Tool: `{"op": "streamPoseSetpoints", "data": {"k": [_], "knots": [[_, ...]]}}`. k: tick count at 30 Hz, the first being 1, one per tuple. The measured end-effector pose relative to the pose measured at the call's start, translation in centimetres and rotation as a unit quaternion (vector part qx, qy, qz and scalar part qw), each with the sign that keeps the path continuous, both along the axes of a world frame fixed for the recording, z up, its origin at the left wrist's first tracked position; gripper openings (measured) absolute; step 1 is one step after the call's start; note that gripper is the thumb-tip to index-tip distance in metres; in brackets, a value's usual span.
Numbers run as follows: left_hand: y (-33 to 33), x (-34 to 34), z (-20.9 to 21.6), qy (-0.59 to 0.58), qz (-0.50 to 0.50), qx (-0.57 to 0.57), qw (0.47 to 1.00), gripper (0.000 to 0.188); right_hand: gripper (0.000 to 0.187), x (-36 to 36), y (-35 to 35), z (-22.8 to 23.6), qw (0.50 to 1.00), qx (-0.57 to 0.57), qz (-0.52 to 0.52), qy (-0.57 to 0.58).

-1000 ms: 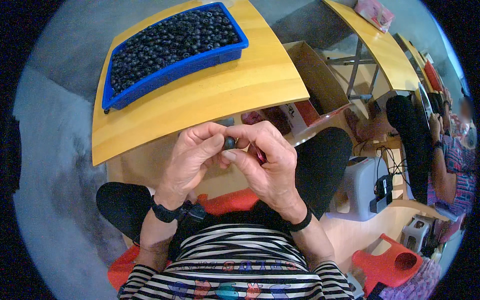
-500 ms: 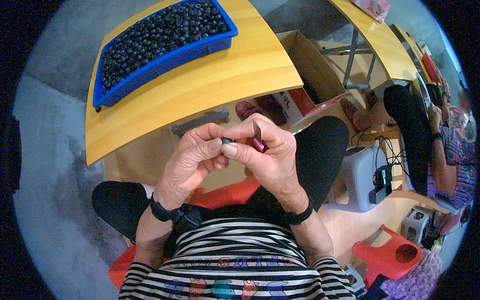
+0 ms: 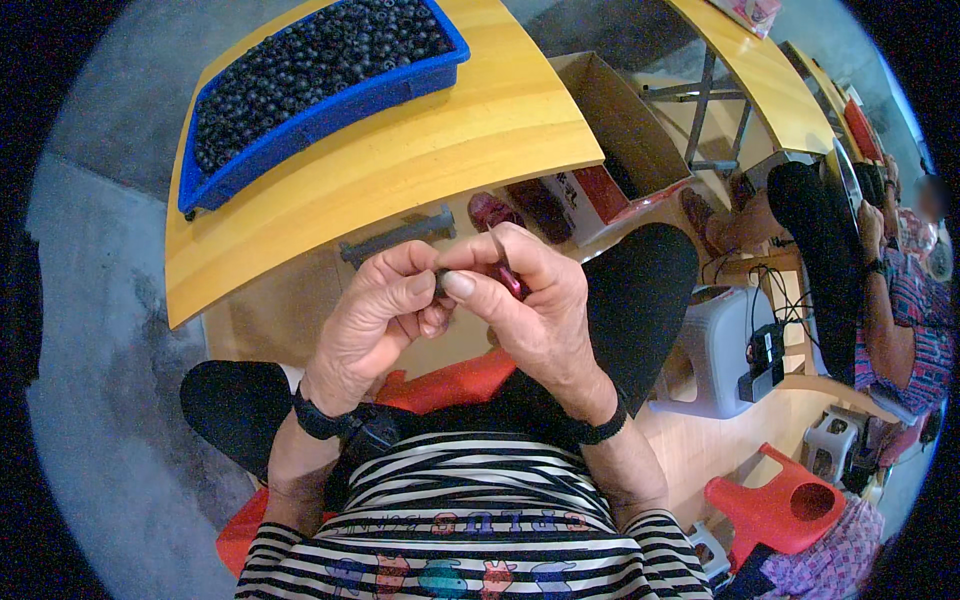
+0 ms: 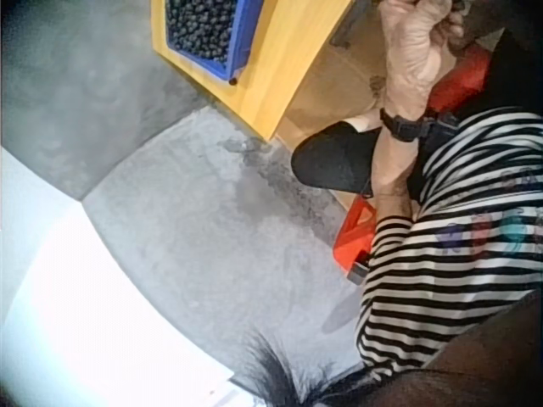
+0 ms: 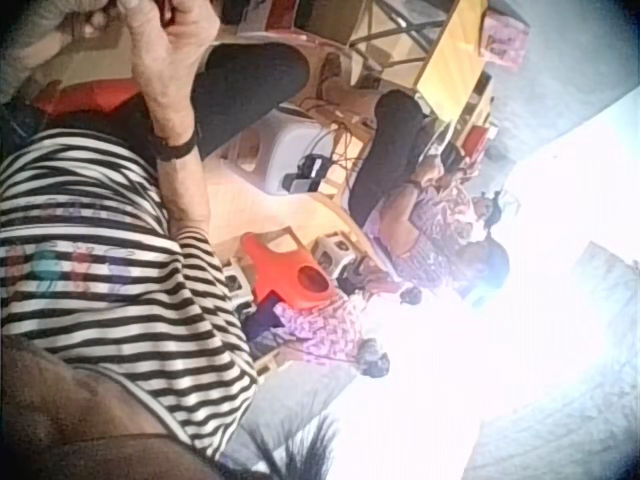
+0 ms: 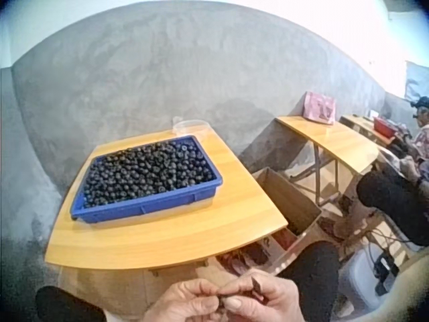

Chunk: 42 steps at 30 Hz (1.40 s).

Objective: Cleaning and sorting blueberries using a small blade.

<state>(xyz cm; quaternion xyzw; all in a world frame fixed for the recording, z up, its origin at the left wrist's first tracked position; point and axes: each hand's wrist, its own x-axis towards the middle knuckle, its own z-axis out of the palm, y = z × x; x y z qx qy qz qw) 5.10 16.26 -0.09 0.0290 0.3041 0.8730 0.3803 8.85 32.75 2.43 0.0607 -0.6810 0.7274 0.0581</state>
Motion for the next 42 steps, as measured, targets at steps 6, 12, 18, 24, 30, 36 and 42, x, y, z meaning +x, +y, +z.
{"op": "streamPoseSetpoints", "data": {"k": [6,12,18,24,30,36,42], "knots": [[-0.1,0.0,0.5,0.006,-0.006,0.014,1.0,0.014,0.032,1.6,0.7,-0.4,0.999,0.001,-0.018,-0.044],[0.2,0.1,0.9,0.01,-0.003,-0.036,0.999,0.018,0.051,2.0,1.2,-0.9,0.999,-0.015,0.002,-0.044],[0.3,0.2,0.8,0.007,-0.006,-0.04,0.999,0.017,0.042,2.1,1.2,-0.7,0.997,0.034,0.007,-0.064],[0.4,0.1,0.2,0.001,-0.01,-0.046,0.999,0.018,0.029,2.3,0.9,-1.9,0.998,0.046,-0.005,-0.045],[0.4,-0.1,-0.5,-0.003,-0.012,-0.014,1.0,0.012,0.027,2.2,0.7,-2.6,0.998,0.05,-0.021,-0.019],[0.5,-0.2,-0.6,0.004,-0.012,-0.012,1.0,0.012,0.026,2.0,1.1,-2.8,0.993,0.115,-0.018,0.026],[0.5,0.0,-0.8,-0.002,-0.019,-0.016,1.0,0.012,0.024,2.1,1.2,-1.7,0.977,0.197,-0.025,0.072]]}}
